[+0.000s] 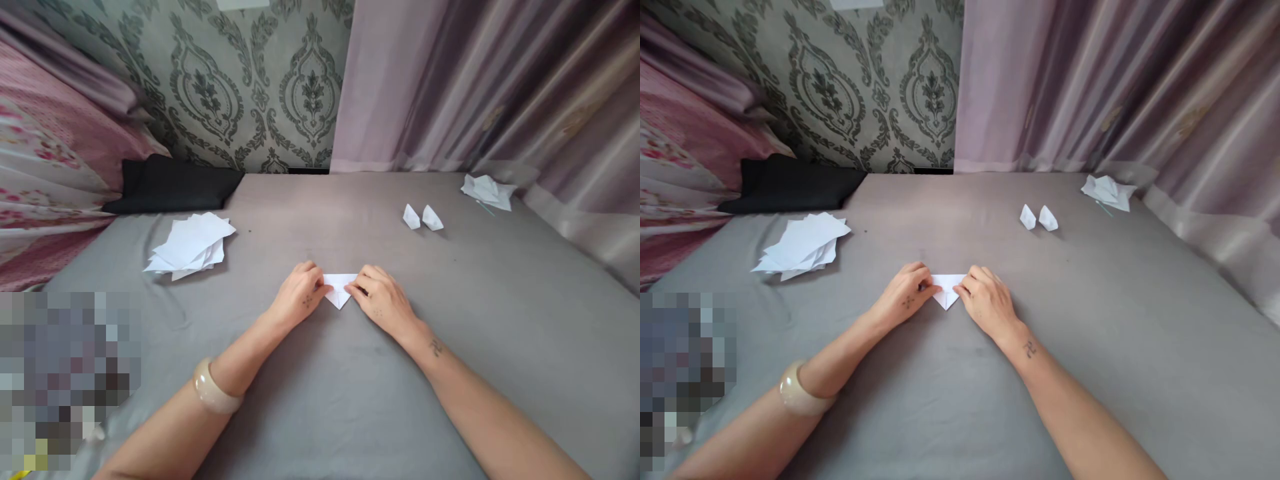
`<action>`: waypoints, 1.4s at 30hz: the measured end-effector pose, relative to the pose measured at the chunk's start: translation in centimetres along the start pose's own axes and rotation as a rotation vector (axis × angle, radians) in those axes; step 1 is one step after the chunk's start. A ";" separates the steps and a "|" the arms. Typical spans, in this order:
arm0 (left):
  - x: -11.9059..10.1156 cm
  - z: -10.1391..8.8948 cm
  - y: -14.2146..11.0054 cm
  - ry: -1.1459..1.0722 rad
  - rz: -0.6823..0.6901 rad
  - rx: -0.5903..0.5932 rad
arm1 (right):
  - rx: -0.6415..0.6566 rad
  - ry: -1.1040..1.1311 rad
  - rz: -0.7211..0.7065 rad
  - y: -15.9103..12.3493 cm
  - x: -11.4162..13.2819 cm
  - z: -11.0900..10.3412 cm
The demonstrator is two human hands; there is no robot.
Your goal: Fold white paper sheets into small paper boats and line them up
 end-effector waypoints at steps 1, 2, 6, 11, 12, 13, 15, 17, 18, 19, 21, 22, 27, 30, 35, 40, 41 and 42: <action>0.8 -0.1 0.1 -0.036 -0.042 -0.045 | -0.001 0.040 0.019 0.2 -0.4 0.0; 1.5 -0.1 0.3 -0.057 -0.079 -0.060 | -0.002 0.075 0.025 0.4 -0.7 0.1; 2.8 0.4 0.7 -0.124 -0.165 -0.010 | 0.025 0.136 -0.047 0.7 -0.8 0.6; 2.5 0.1 0.9 -0.199 -0.204 0.066 | 0.090 0.226 -0.026 0.8 -1.0 0.9; 2.5 0.0 0.9 -0.238 -0.206 0.075 | 0.094 0.252 -0.013 0.9 -1.1 0.9; 2.5 0.0 0.8 -0.289 -0.206 0.089 | 0.098 0.280 -0.001 0.9 -1.2 0.8; 2.4 0.2 0.6 -0.408 -0.196 0.129 | 0.108 0.339 0.040 0.9 -1.5 0.6; 2.1 0.3 0.5 -0.499 -0.163 0.157 | 0.128 0.422 0.100 0.8 -2.0 0.6; 1.9 0.1 0.5 -0.521 -0.138 0.159 | 0.146 0.474 0.125 0.7 -2.2 0.6; 1.6 -0.2 0.5 -0.529 -0.115 0.153 | 0.167 0.524 0.140 0.6 -2.3 0.6; 1.1 -0.9 0.4 -0.501 -0.082 0.145 | 0.192 0.586 0.128 0.4 -2.1 0.3; 0.7 -1.2 0.4 -0.472 -0.067 0.151 | 0.190 0.587 0.108 0.3 -2.0 -0.1; -1.5 -2.6 0.3 -0.307 0.092 0.099 | 0.060 0.370 -0.067 -0.1 -0.6 -2.7; -2.3 -3.6 0.1 -0.138 0.194 -0.095 | -0.065 0.131 -0.201 -0.7 0.9 -4.1; -3.8 -2.9 -0.9 0.240 0.377 -0.221 | -0.217 -0.229 -0.336 -1.6 2.7 -4.0; -4.2 -1.3 -1.2 0.471 0.404 -0.175 | -0.199 -0.333 -0.355 -1.6 3.2 -2.2; -4.2 -1.0 -1.2 0.493 0.409 -0.151 | -0.165 -0.340 -0.350 -1.6 3.2 -1.7; -4.2 -0.6 -1.3 0.509 0.411 -0.124 | -0.126 -0.343 -0.343 -1.6 3.2 -1.3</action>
Point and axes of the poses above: each hand's wrist, its own y-axis towards the middle knuckle, its own z-axis out of the palm, x = y × z, the point moved 8 cm from there along y, towards the middle knuckle, and after that the axes turned 2 degrees about x, right-handed, at the moved point
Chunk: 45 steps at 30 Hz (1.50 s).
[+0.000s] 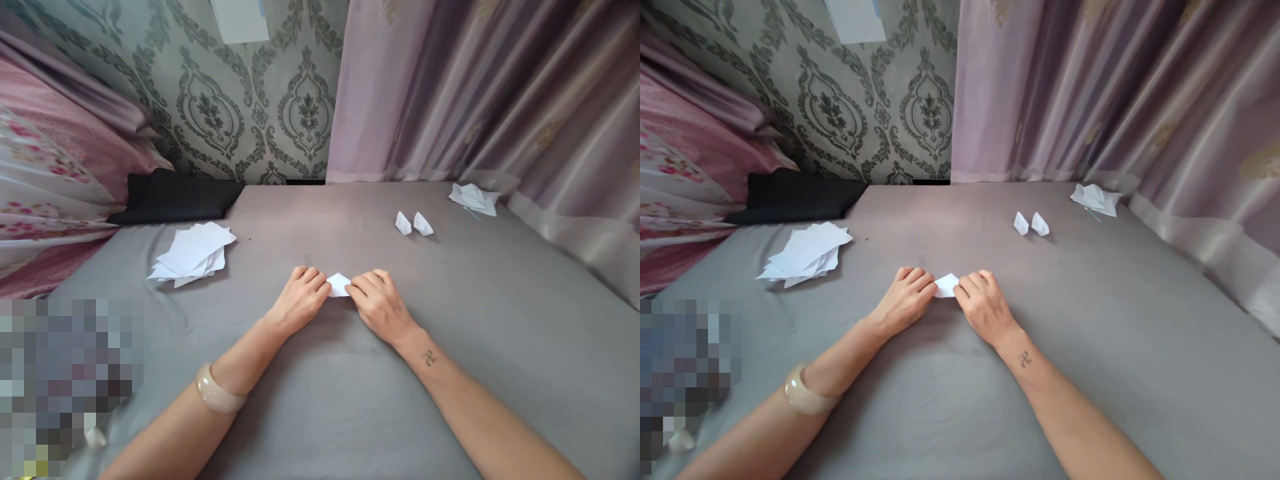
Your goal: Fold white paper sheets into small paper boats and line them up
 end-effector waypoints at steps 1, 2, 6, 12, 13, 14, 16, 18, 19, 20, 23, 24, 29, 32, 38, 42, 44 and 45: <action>-0.2 0.3 -0.1 0.004 0.007 0.029 | 0.040 0.009 0.002 -0.1 0.1 0.4; -0.3 0.4 -0.2 0.004 0.007 0.054 | 0.076 0.023 0.009 -0.2 0.2 0.6; -0.3 0.6 -0.8 -0.035 -0.032 0.093 | 0.142 0.126 0.093 -0.7 -0.3 1.1; 1.9 1.0 -1.5 -0.292 -0.261 0.061 | 0.147 0.433 0.363 -1.2 -3.0 1.9; 2.5 1.3 -1.5 -0.348 -0.323 0.071 | 0.155 0.494 0.422 -1.4 -3.6 2.1; 3.1 1.6 -1.6 -0.401 -0.386 0.089 | 0.165 0.552 0.477 -1.5 -4.1 2.4; 4.0 2.3 -1.9 -0.498 -0.502 0.135 | 0.184 0.650 0.565 -1.8 -5.0 2.9; 4.6 2.7 -2.0 -0.582 -0.588 0.173 | 0.193 0.714 0.614 -1.9 -5.6 3.4; 4.8 2.8 -2.1 -0.616 -0.616 0.188 | 0.193 0.735 0.627 -2.0 -5.8 3.5; 4.9 2.8 -2.1 -0.644 -0.635 0.199 | 0.193 0.751 0.635 -2.0 -5.9 3.6; 5.1 2.7 -2.0 -0.680 -0.665 0.213 | 0.198 0.776 0.649 -2.1 -6.2 3.9; 5.2 2.7 -2.0 -0.681 -0.674 0.214 | 0.199 0.777 0.652 -2.1 -6.3 4.0; 5.3 2.9 -2.1 -0.669 -0.700 0.211 | 0.191 0.744 0.666 -2.0 -6.3 4.0; 5.5 3.2 -2.2 -0.662 -0.705 0.209 | 0.191 0.725 0.661 -2.0 -6.2 3.9; 5.6 3.4 -2.1 -0.659 -0.699 0.217 | 0.197 0.719 0.631 -1.8 -5.9 3.6; 5.5 3.3 -2.0 -0.652 -0.701 0.216 | 0.202 0.711 0.623 -1.7 -5.9 3.6; 5.5 3.3 -2.0 -0.649 -0.700 0.218 | 0.203 0.708 0.618 -1.7 -5.9 3.7; 5.5 3.3 -2.0 -0.646 -0.703 0.220 | 0.201 0.706 0.615 -1.7 -5.9 3.8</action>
Point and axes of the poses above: each hand's wrist, its own y-axis towards the middle knuckle, its own z-axis out of the palm, x = y × z, the point moved 8 cm from there along y, towards the middle knuckle, and after that the axes turned 2 degrees about x, right-handed, at the moved point
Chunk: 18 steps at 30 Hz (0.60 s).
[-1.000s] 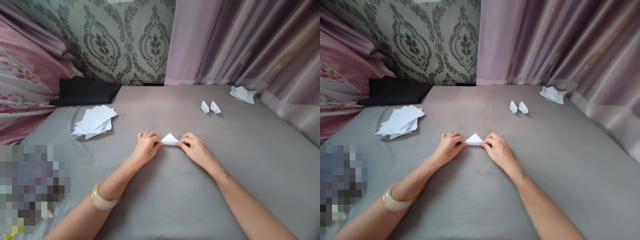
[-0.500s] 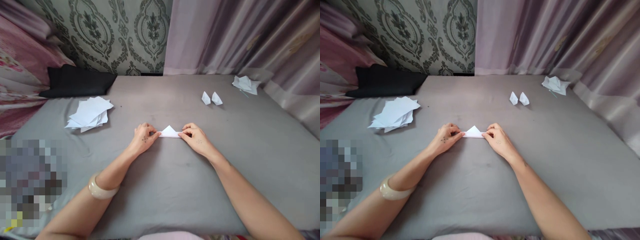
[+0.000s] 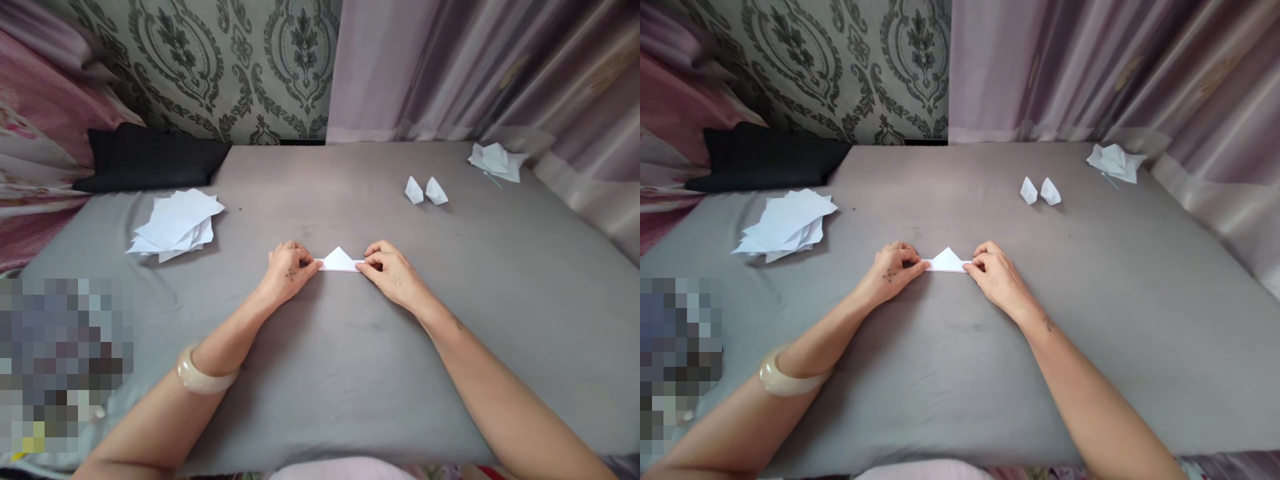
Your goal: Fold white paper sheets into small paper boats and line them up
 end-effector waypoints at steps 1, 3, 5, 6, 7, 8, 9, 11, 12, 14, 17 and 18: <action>0.0 0.0 0.0 0.002 -0.003 -0.002 | 0.000 0.000 -0.004 0.0 0.0 0.0; -0.1 0.0 0.0 0.006 -0.004 -0.008 | -0.002 0.000 -0.006 0.1 -0.1 0.0; -0.2 -0.1 0.0 0.013 -0.002 -0.010 | -0.003 0.002 -0.003 0.1 -0.2 0.0; -0.3 -0.1 0.1 0.016 0.000 -0.009 | -0.002 0.004 -0.003 0.1 -0.2 0.0; -0.3 0.0 0.1 0.020 0.001 -0.006 | -0.003 0.005 -0.003 0.1 -0.3 0.0; -0.2 0.0 0.1 0.024 0.003 -0.005 | -0.003 0.005 -0.004 0.1 -0.3 0.0; -0.2 0.0 0.1 0.027 0.008 -0.005 | -0.004 0.005 -0.005 0.1 -0.3 0.0; -0.1 0.0 0.1 0.036 0.024 -0.011 | -0.002 0.004 -0.006 0.1 -0.3 0.1; 0.0 0.1 0.1 0.047 0.036 -0.013 | -0.002 0.001 -0.006 0.1 -0.3 0.1; 0.0 0.2 0.0 0.088 0.066 -0.021 | -0.003 -0.006 -0.011 0.2 -0.4 0.1; -0.7 0.1 -0.5 0.192 0.150 -0.071 | -0.001 -0.018 -0.029 0.2 -0.7 -0.2; -1.2 0.1 -0.7 0.237 0.201 -0.089 | 0.001 -0.019 -0.034 0.2 -0.8 -0.3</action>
Point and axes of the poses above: each hand's wrist, its own y-axis towards the middle knuckle, its own z-axis out of the palm, x = y × z, the point moved 8 cm from there along y, towards the middle knuckle, and after that the axes turned 2 degrees about x, right-handed, at the moved point
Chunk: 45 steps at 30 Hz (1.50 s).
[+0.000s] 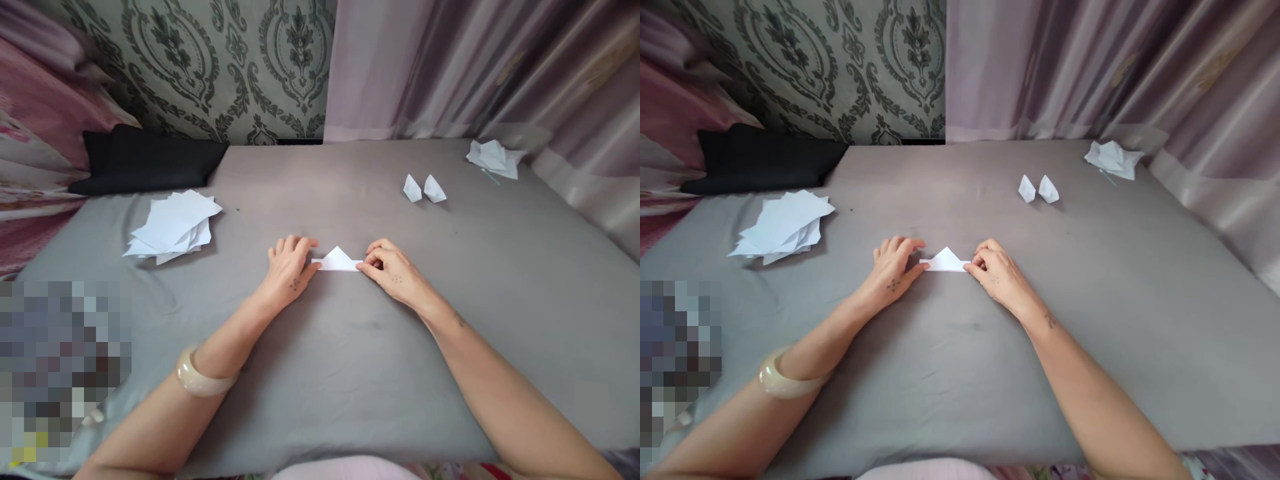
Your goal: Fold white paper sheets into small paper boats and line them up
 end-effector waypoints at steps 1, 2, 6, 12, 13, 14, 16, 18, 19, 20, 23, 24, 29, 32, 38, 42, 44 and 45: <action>-0.7 -0.1 -0.1 0.047 0.066 -0.012 | 0.002 -0.002 -0.004 0.0 -0.1 -0.1; -1.6 0.0 -0.3 0.093 0.148 -0.007 | 0.002 -0.009 -0.005 0.0 -0.2 -0.2; -4.6 0.9 -1.0 0.214 0.443 0.101 | -0.065 -0.108 -0.092 -0.7 1.7 -0.3; -6.0 1.5 -1.5 0.317 0.460 0.179 | -0.015 -0.383 -0.313 -3.1 7.6 3.6; -6.0 1.6 -1.7 0.324 0.438 0.190 | -0.006 -0.412 -0.317 -3.4 8.0 4.0; -5.9 1.6 -1.8 0.327 0.410 0.196 | -0.005 -0.438 -0.317 -3.6 8.2 4.3; -5.7 1.5 -2.1 0.325 0.356 0.193 | -0.007 -0.493 -0.316 -3.9 8.4 4.5; -5.3 1.4 -2.5 0.323 0.321 0.176 | -0.012 -0.555 -0.310 -3.9 8.3 4.3; -5.1 1.3 -2.6 0.326 0.310 0.166 | -0.013 -0.582 -0.307 -3.9 8.3 4.3; -4.8 1.2 -2.8 0.335 0.301 0.157 | -0.014 -0.604 -0.305 -3.9 8.2 4.2; -4.0 1.1 -3.2 0.361 0.281 0.136 | -0.018 -0.637 -0.303 -3.9 8.1 3.8; -3.8 1.1 -3.3 0.365 0.277 0.129 | -0.020 -0.644 -0.300 -3.9 7.9 3.7; -3.3 1.0 -3.5 0.360 0.255 0.094 | -0.046 -0.670 -0.266 -4.4 6.3 2.5; -3.3 0.8 -3.6 0.335 0.253 0.077 | -0.065 -0.669 -0.262 -4.8 5.7 1.7; -3.9 -0.1 -2.1 0.338 0.193 0.020 | -0.081 -0.524 -0.259 -3.6 4.8 0.1; -4.9 0.1 -0.5 0.335 0.286 0.010 | -0.141 -0.101 -0.059 -1.6 1.6 -1.6; -5.3 0.1 -0.2 0.335 0.357 -0.013 | -0.170 0.077 -0.001 -1.2 0.2 -1.9; -5.5 0.2 -0.2 0.343 0.394 -0.015 | -0.179 0.130 0.005 -1.1 -0.1 -1.9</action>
Point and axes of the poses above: each hand's wrist, its own y-axis towards the middle knuckle, its own z-axis out of the palm, x = y × z, the point moved 8 cm from there along y, towards the middle knuckle, and after that the axes turned 2 degrees about x, right-handed, at the moved point
